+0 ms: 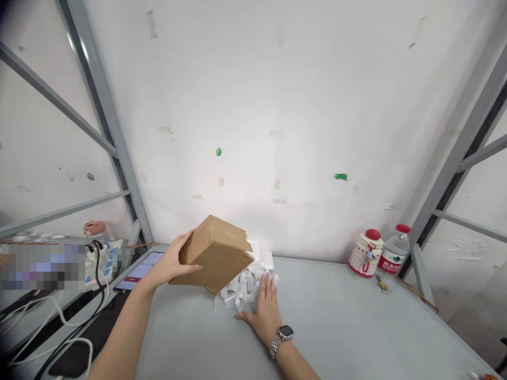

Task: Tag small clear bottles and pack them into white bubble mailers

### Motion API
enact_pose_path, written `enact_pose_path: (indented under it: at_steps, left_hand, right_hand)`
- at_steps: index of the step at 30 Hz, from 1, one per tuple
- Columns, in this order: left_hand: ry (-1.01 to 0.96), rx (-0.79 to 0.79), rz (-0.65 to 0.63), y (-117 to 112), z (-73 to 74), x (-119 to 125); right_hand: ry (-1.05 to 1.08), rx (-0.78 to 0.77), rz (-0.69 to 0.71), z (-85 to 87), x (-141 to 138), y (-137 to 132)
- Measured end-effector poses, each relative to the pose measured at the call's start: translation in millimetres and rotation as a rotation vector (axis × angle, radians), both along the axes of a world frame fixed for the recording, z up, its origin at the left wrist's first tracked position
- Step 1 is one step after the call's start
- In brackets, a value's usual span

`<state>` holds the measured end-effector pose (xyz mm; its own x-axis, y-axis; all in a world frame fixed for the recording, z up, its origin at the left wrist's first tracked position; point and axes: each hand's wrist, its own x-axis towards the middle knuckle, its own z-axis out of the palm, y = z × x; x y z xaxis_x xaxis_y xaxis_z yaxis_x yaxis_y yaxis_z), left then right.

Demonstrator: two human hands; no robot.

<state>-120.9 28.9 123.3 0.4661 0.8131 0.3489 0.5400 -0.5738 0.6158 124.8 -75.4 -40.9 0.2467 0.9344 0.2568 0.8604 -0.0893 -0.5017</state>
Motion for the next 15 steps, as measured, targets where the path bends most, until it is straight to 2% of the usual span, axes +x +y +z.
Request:
enact_pose_path:
  at_steps: [6, 12, 15]
  left_hand:
    - [-0.092, -0.038, 0.008, 0.9, 4.0, -20.9]
    - [-0.195, -0.086, 0.091, 6.6, -14.2, -44.1]
    - [-0.318, -0.151, 0.143, 6.9, -19.5, -60.5]
  right_hand:
    - [-0.017, -0.017, -0.010, 3.1, 0.8, -3.4]
    - [-0.034, -0.094, -0.026, 8.1, 0.7, -15.5]
    - [-0.038, -0.115, 0.006, 9.4, 3.3, -20.9]
